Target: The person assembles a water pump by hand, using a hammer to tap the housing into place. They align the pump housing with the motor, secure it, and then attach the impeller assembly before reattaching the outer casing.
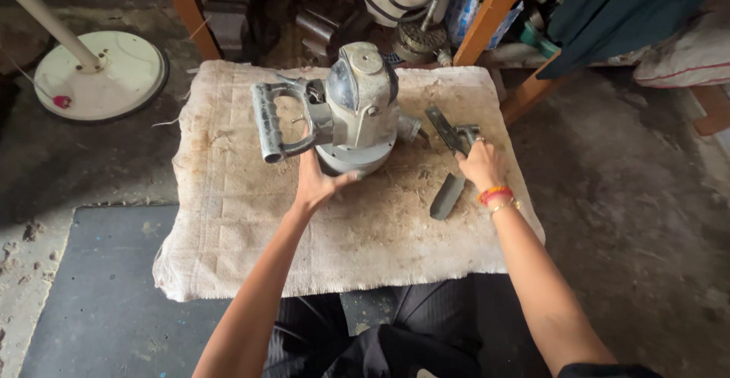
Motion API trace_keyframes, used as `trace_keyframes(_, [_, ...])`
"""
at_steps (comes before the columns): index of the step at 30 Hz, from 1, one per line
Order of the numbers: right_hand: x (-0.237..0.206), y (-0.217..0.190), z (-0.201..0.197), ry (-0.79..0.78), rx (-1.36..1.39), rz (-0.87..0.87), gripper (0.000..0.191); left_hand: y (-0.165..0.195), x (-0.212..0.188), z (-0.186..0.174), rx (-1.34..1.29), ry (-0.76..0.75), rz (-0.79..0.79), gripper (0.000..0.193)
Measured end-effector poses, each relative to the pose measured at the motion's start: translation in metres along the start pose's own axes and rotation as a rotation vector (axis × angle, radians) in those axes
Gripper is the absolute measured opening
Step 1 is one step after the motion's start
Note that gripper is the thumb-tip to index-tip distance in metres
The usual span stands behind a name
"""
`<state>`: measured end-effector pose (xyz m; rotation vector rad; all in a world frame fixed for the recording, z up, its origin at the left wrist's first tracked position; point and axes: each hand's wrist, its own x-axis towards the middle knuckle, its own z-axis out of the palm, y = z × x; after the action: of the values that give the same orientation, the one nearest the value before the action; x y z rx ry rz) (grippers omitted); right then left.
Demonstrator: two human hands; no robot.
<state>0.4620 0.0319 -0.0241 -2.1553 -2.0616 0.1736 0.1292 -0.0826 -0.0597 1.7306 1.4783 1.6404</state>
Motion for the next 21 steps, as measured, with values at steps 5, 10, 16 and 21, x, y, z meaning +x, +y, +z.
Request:
trace_keyframes(5, [0.027,0.024,-0.019,-0.171,0.324,0.074,0.046,0.009,0.009,-0.002,-0.038,0.009,0.001,0.118])
trace_keyframes(10, [-0.003,0.004,-0.019,0.524,0.384,-0.228,0.041,0.007,0.005,-0.001,-0.075,0.02,-0.011,0.119])
trace_keyframes(16, [-0.032,-0.05,-0.017,0.066,0.383,-0.279,0.042,-0.001,0.002,0.0,-0.023,0.024,-0.029,0.117])
trace_keyframes(21, [-0.035,-0.054,-0.009,0.463,0.522,-0.382,0.038,-0.002,0.002,0.0,0.021,0.056,-0.003,0.12])
